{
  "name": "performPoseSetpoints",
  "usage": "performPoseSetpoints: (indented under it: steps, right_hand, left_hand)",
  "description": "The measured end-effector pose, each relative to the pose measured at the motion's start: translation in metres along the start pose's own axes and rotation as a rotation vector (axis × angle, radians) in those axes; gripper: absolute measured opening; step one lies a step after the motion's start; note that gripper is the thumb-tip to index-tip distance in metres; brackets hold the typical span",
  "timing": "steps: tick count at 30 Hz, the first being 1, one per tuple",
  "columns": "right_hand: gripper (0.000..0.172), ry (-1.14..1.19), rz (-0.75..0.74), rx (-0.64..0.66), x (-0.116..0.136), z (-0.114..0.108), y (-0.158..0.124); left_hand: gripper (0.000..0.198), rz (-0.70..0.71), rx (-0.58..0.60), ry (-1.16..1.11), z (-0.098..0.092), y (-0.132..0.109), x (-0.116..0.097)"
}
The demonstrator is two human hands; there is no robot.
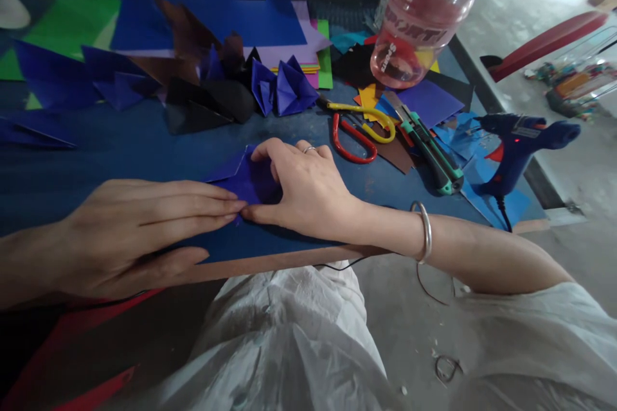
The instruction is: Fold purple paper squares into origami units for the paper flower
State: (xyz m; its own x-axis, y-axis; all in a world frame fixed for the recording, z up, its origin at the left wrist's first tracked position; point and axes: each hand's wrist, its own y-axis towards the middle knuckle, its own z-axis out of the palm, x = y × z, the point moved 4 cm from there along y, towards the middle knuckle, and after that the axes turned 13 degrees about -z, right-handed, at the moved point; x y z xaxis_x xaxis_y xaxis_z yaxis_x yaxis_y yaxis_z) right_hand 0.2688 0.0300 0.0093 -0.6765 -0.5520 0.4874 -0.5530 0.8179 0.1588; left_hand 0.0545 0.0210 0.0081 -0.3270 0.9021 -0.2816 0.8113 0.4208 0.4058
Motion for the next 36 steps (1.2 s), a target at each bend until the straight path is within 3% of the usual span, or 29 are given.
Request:
performPoseSetpoints:
  steps: [10,23,36]
  right_hand:
    - [0.056,0.127,0.033,0.041,-0.005,-0.010,0.004]
    - [0.055,0.315,-0.031,0.005,-0.018,-0.014,0.000]
    - [0.048,0.249,-0.113,-0.085,-0.026,-0.014,-0.004]
  left_hand:
    - [0.031,-0.004,0.019,0.006,0.001,0.000,-0.002]
    - [0.030,0.033,-0.012,0.041,-0.004,0.003,-0.005]
    - [0.029,0.013,-0.003,0.027,-0.004,0.001,-0.004]
